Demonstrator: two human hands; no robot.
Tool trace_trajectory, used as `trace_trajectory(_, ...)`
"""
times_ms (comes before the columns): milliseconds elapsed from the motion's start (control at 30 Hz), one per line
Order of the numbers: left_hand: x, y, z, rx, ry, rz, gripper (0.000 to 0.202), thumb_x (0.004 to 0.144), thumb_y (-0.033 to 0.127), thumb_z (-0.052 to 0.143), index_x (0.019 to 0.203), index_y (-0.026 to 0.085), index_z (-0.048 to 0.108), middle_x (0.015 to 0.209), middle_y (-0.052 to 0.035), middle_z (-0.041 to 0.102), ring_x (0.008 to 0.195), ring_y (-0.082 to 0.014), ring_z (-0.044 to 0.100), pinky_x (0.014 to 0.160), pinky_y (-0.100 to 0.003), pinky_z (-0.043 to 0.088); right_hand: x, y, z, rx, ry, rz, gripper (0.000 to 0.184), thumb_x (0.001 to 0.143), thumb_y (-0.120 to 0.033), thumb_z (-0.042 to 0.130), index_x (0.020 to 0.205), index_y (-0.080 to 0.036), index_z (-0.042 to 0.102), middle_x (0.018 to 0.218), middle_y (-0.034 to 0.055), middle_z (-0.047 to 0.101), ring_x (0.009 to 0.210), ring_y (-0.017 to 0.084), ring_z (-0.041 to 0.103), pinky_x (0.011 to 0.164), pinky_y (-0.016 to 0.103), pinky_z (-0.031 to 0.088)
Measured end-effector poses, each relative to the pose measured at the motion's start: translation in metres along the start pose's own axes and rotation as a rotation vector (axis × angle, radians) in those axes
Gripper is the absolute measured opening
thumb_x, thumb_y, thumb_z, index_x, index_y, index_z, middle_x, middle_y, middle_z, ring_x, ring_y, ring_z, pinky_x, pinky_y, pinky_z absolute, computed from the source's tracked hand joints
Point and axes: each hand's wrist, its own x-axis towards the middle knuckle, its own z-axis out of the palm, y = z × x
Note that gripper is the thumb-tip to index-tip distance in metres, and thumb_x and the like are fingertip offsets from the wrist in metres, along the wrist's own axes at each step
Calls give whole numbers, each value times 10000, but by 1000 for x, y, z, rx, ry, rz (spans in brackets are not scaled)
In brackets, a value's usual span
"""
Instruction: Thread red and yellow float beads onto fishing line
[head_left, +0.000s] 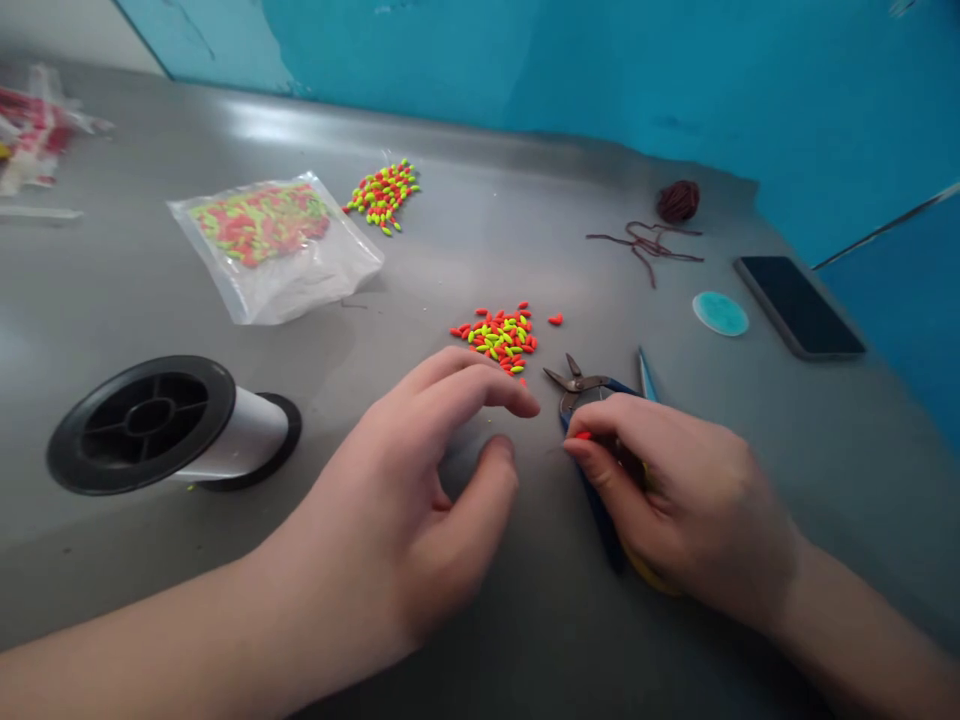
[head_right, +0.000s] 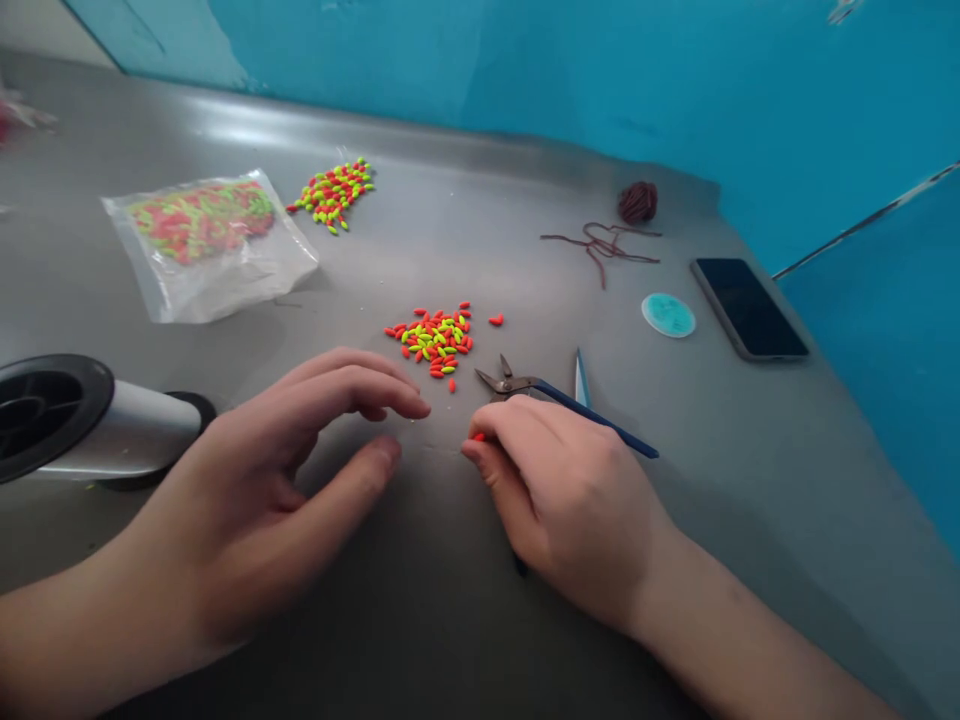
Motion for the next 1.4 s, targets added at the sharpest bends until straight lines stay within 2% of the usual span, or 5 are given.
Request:
trace_trajectory(200,2,-8,3,70,-85,-27,276,932,53,582,1049,265,716,1071,29,700,908,-136,690,687,-253,550,-1,2,5,-19,-73,-52,155,1085,-137,568,1017,-131,707,862,54,710,763,211,657,714,352,458)
trace_trajectory(367,-1,-8,3,82,-101,-1,229,963,100,624,1069,266,741,1071,35,728,991,-133,683,778,-236,551,-1,1,4,43,-87,-25,146,1081,-145,596,1003,-149,719,858,36,733,782,199,684,724,338,477)
trace_trajectory(500,-1,-8,3,70,-135,44,212,983,100,641,1061,255,763,1005,48,732,958,-114,687,875,-232,552,0,1,4,124,-77,15,142,1066,-132,618,1004,-164,741,873,20,769,801,174,708,740,304,503)
trace_trajectory(800,-2,-12,6,32,-168,232,270,1030,78,635,1190,226,794,1036,13,792,964,-126,686,894,-264,555,3,1,3,191,-51,58,158,1037,-118,635,945,-179,749,831,5,789,741,143,717,673,274,502)
trace_trajectory(1400,1,-11,5,31,-219,217,294,1025,48,598,1183,212,785,1018,6,801,915,-146,664,888,-307,532,2,0,0,197,-82,89,168,1016,-114,624,923,-200,735,813,2,788,721,155,713,651,285,500)
